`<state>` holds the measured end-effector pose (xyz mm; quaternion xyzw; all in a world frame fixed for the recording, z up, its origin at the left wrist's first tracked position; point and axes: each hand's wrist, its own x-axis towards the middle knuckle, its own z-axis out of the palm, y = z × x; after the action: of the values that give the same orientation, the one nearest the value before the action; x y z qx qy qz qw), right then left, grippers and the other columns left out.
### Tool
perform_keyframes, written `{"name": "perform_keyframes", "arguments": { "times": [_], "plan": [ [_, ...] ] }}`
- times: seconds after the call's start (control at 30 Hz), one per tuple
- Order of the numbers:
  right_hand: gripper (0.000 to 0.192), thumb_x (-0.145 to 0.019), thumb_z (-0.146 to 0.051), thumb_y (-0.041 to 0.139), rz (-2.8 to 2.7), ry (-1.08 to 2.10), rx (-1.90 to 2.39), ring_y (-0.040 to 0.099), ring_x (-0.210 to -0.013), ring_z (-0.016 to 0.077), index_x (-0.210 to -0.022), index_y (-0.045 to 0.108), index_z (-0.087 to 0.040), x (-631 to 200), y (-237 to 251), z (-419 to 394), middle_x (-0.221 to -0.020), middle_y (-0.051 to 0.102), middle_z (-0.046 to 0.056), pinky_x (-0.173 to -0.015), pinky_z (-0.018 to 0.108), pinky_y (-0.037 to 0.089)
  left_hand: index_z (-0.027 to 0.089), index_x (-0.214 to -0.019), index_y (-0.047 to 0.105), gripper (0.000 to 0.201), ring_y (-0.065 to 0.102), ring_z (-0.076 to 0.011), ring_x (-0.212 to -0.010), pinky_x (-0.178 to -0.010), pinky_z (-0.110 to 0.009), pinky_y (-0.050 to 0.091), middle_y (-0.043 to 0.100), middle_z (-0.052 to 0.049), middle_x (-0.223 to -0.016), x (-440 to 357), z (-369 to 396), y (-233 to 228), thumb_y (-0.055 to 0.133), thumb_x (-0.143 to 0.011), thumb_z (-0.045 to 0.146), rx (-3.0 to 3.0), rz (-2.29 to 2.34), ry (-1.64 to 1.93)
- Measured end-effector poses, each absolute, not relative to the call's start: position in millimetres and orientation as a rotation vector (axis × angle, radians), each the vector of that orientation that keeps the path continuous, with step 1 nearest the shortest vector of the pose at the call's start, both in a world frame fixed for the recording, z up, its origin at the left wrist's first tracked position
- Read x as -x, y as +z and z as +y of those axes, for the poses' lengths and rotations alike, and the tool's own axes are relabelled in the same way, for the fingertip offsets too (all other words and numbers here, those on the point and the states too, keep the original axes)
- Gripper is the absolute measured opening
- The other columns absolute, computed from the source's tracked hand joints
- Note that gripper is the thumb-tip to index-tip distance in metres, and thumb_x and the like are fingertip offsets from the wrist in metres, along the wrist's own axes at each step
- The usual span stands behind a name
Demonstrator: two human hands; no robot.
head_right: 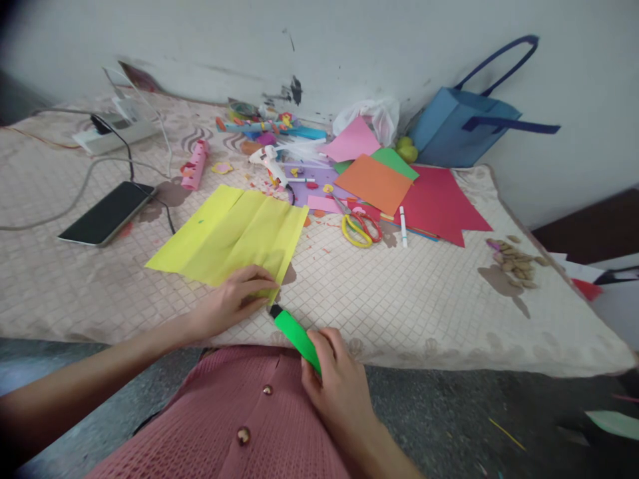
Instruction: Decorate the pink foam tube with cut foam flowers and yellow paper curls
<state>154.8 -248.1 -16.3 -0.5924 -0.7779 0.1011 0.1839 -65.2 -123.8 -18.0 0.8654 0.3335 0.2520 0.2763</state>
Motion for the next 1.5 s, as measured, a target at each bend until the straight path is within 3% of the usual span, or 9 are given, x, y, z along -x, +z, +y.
{"name": "perform_keyframes", "arguments": {
  "times": [0.6, 1.5],
  "plan": [
    [0.029, -0.085, -0.023, 0.044, -2.17, 0.252, 1.733, 0.063, -0.088, 0.022, -0.113, 0.05, -0.017, -155.4, -18.5, -250.9, -0.103, 0.059, 0.012, -0.058, 0.03, 0.055, 0.02, -0.104, 0.063, 0.022, 0.053, -0.0172, -0.095, -0.084, -0.035, 0.047, 0.055, -0.007, -0.103, 65.9, -124.2, -18.4, 0.048, -0.088, 0.02, -2.332, 0.866, 0.73],
    [0.027, -0.085, -0.021, 0.044, -2.149, 0.313, 1.721, 0.062, -0.084, 0.0212, -0.111, 0.05, -0.018, -156.1, -15.3, -247.1, -0.101, 0.058, 0.011, -0.068, 0.035, 0.054, 0.019, -0.112, 0.059, 0.027, 0.054, -0.0171, -0.095, -0.085, -0.035, 0.047, 0.055, -0.007, -0.104, 64.1, -121.0, -19.6, 0.047, -0.088, 0.017, -2.298, 0.957, 0.667]
  ]
}}
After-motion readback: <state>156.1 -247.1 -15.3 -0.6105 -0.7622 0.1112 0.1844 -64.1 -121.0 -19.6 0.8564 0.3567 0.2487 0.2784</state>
